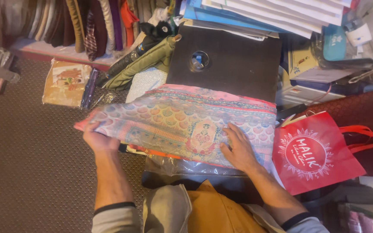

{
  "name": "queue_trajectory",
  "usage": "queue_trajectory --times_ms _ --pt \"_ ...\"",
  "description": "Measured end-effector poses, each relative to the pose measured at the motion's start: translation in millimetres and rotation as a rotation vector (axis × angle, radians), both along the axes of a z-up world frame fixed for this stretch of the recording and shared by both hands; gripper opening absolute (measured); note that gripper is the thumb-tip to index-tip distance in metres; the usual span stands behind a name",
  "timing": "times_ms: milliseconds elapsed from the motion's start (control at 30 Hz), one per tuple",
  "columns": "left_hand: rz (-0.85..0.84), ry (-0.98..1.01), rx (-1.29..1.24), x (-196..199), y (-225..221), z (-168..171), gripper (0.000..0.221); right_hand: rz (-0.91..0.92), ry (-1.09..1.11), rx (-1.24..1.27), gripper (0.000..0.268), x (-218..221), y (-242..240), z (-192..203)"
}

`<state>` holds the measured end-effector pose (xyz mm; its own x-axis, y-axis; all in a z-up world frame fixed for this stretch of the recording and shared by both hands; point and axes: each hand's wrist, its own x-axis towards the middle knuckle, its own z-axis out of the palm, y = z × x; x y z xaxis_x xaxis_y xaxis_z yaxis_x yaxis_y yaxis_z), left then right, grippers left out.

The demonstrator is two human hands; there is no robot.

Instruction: The person picks up a folded piece of clothing from a shelf, unfolds and shakes it out to reveal a long garment, and then refolds it on a table before placing it into a clear plastic bag.

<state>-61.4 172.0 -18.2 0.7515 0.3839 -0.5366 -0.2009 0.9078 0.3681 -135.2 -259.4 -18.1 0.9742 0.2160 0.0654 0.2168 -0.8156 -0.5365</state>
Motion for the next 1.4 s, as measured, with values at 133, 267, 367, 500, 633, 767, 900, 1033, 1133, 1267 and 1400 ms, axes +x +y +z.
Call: queue_trajectory --times_ms 133,267,367,500,633,767,900,1033,1133,1267,1400 --pt "-0.080 -0.002 0.192 -7.0 -18.3 -5.6 0.026 -0.077 0.053 0.117 0.061 5.5 -4.9 -15.7" --pt "-0.546 -0.192 1.205 -41.3 -105.2 -38.4 0.005 -0.586 0.370 0.724 0.055 21.3 -15.7 2.1" --pt "-0.948 -0.671 1.588 -51.7 -182.7 46.6 0.019 -0.693 0.511 1.395 0.045 26.2 -32.8 -4.9" --pt "-1.383 -0.807 2.330 -62.9 -242.3 9.6 0.053 -0.758 0.607 1.914 0.061 21.4 -34.7 7.0" --pt "-1.432 -0.841 2.294 -65.0 -241.6 10.1 0.046 -0.740 0.555 1.610 0.032 25.0 -60.2 -90.0" --pt "-1.294 -0.859 2.218 -61.2 -234.7 13.0 0.044 -0.779 0.359 1.170 0.059 20.3 -34.4 -55.9" --pt "-1.013 -0.608 2.061 -44.0 -220.8 32.3 0.041 -0.785 0.271 0.872 0.066 17.9 -42.4 -28.3" --pt "-0.859 -0.142 2.241 -25.9 -193.2 0.5 0.060 -0.881 0.249 0.526 0.058 -6.7 -72.5 -14.1" --pt "-0.797 0.256 2.141 -14.0 -183.6 -3.5 0.072 -1.139 0.041 0.528 0.048 -36.4 -117.1 -59.8" --pt "-1.015 0.486 1.910 3.6 -177.3 -20.0 0.053 -1.365 0.551 0.694 0.073 -39.5 -79.6 9.6" --pt "-1.020 0.505 1.883 10.7 -161.8 -47.8 0.034 -1.450 0.860 1.418 0.083 -77.7 -118.4 -51.2"
